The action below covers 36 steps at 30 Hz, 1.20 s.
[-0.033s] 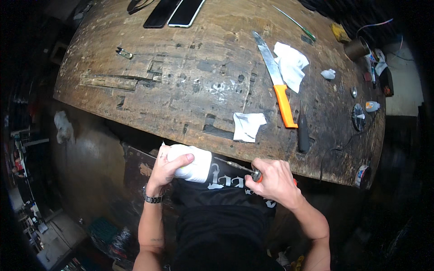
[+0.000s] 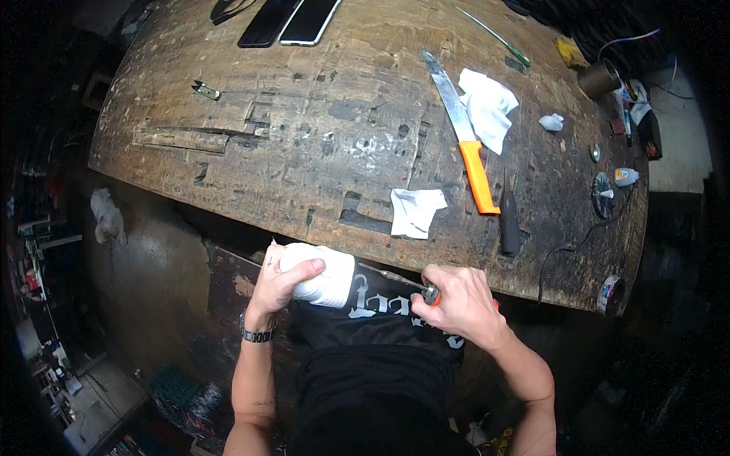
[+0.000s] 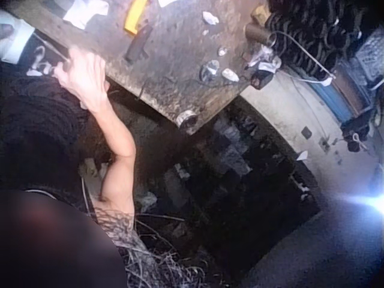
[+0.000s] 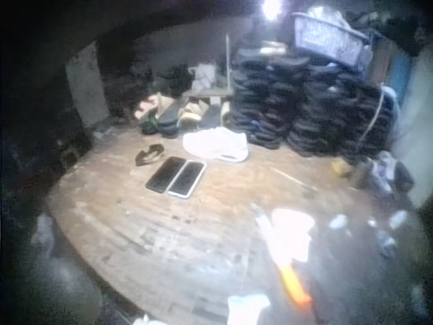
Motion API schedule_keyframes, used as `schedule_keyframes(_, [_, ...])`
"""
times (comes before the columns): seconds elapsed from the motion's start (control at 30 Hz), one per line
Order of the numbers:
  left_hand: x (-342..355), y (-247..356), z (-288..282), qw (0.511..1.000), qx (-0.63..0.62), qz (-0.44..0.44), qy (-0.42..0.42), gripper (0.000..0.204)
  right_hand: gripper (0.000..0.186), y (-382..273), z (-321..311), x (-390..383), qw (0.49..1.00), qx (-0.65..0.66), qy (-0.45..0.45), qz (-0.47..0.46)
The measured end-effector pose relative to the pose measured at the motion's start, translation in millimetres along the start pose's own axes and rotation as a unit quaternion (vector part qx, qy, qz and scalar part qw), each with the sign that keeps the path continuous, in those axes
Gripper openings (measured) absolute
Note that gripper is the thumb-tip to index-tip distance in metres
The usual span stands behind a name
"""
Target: The person works on a white sneaker, using a knife to scrape the sole, a soldering iron to heat the air bubble, and a screwdriver to pry the sole. The person wipes the sole with a cloth and continues to manipulate the shoe's sole and upper.
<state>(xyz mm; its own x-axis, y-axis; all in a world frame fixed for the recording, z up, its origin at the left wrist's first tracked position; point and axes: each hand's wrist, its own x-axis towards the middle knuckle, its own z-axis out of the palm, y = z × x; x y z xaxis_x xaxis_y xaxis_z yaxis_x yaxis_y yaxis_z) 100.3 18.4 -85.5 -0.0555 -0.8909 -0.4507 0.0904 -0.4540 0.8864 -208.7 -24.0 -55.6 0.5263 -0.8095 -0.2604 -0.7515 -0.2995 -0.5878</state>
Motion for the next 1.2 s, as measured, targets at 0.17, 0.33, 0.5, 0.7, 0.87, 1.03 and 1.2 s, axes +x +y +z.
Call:
schedule_keyframes(0.17, [2, -4, 1, 1.000, -0.017, -0.001, 0.011, 0.024, 0.027, 0, 1, 6, 1.000, -0.004, -0.019, -0.012])
schedule_keyframes(0.33, [0, -4, 6, 0.999, -0.026, 0.007, 0.036, 0.022, 0.026, -2, 5, 7, 1.000, -0.002, -0.019, -0.015])
schedule_keyframes(0.5, [-1, -2, 10, 0.998, -0.009, 0.012, 0.066, 0.021, 0.026, 0, 8, 6, 0.999, -0.008, -0.003, -0.041])
schedule_keyframes(0.7, [0, 1, 10, 0.999, -0.004, 0.017, 0.049, 0.022, 0.024, 4, 8, 7, 0.998, -0.002, -0.012, -0.063])
schedule_keyframes(0.87, [1, -1, 11, 0.998, -0.004, 0.018, 0.061, 0.022, 0.025, 6, 7, 7, 0.997, 0.002, -0.026, -0.073])
schedule_keyframes(1.03, [0, -2, 11, 0.997, 0.000, 0.010, 0.072, 0.021, 0.025, 6, 6, 8, 0.996, 0.008, -0.020, -0.089])
schedule_keyframes(1.2, [1, -4, 10, 0.997, 0.004, 0.015, 0.074, 0.021, 0.024, 7, 6, 11, 0.997, 0.005, -0.027, -0.075])
